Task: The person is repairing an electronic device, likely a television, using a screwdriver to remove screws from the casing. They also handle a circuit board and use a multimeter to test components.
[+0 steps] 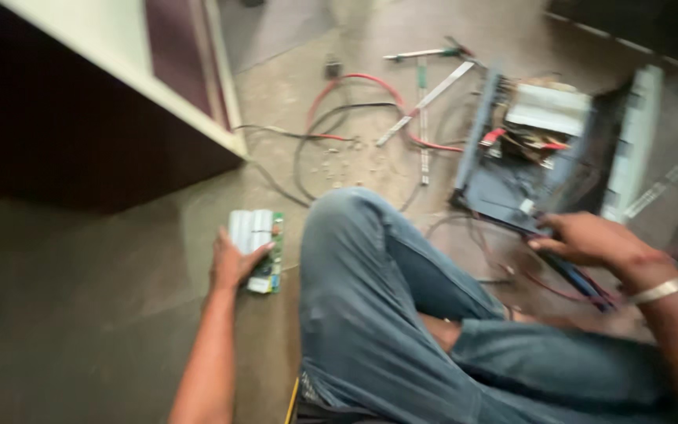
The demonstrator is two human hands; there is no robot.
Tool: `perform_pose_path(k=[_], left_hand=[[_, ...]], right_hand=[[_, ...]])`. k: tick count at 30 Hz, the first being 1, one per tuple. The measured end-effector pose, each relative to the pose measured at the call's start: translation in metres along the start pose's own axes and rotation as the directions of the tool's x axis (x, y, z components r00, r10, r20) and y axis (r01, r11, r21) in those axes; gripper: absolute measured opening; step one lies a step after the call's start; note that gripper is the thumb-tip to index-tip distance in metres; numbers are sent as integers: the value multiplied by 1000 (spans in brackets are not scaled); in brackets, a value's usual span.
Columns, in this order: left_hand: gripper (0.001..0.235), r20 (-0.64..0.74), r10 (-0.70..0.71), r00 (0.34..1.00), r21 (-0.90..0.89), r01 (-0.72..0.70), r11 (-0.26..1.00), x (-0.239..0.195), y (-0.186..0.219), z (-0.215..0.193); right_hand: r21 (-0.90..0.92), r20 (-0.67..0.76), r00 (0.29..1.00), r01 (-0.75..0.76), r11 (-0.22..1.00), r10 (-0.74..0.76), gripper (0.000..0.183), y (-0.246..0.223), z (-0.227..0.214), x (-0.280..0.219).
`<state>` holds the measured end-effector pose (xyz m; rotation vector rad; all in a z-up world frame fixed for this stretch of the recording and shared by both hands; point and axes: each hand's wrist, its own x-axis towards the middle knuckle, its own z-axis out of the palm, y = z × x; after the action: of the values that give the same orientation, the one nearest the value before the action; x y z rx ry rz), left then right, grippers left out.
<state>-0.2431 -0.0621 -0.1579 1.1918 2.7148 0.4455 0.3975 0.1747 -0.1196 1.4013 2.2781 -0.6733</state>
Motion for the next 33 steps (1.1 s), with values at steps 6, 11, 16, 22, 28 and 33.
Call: perform_pose_path(k=[6,11,16,22,28,33], left_hand=[[105,87,-130,988,96,121,988,14,27,-13],[115,-56,171,984,163,-160,974,14,114,-105],[104,-316,588,745,-193,-657,729,-16,236,-208],[73,106,831,545,-975,-106,194,-67,371,-165],[65,388,902,187,-892,323,316,-143,449,-37],[76,504,859,87,-856,180,484,-139,440,-23]], right_hand=[[303,-235,971,37,952,37,56,5,-43,-52],[492,-362,919,45,869,157,55,18,-48,-114],[462,-422,900,113,879,106,51,0,-66,-135],[682,-569,817,402,611,96,53,-44,-66,-147],[799,-597,792,602,1,129,87,-55,-36,-162],[786,-562,822,567,245,-99,86,-50,-32,-156]])
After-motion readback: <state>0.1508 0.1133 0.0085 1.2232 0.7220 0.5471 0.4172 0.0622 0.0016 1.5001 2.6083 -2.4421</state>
